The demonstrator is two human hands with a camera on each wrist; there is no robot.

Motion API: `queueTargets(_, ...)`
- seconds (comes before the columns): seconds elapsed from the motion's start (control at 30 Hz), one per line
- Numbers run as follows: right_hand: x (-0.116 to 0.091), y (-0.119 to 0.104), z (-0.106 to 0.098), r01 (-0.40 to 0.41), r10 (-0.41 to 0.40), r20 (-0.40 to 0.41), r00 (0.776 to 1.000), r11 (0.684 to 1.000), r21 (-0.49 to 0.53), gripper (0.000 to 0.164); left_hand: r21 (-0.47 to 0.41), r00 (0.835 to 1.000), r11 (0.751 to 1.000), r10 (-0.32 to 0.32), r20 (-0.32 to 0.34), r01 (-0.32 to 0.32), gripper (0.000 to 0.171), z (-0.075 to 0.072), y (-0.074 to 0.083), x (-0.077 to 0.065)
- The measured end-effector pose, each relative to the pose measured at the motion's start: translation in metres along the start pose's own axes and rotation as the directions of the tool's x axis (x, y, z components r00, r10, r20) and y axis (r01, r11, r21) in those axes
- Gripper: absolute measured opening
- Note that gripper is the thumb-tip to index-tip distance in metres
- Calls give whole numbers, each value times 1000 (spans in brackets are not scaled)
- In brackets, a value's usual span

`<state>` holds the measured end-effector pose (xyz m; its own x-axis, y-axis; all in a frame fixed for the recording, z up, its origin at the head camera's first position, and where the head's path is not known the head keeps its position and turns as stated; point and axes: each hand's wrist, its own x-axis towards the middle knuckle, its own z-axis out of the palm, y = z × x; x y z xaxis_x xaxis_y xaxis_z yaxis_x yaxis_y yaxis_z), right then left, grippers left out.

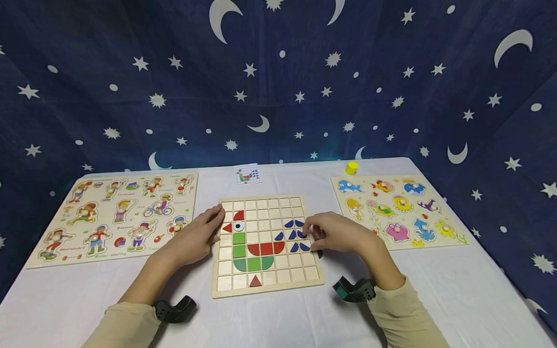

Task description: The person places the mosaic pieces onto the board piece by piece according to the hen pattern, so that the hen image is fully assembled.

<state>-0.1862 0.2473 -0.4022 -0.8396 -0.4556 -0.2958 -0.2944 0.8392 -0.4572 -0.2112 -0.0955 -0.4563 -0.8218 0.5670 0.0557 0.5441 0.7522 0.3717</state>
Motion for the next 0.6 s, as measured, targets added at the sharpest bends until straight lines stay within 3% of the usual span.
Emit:
queueTargets(0.23,-3,10,-2,-182,183,104,977,983,-24,25,3,1000,1000,4,1,-4,57,0,-1,-1)
queueTargets(0.6,1,16,0,-165,161,130,978,986,21,24,2,1000,1000,1,4,-1,57,-1,0,0)
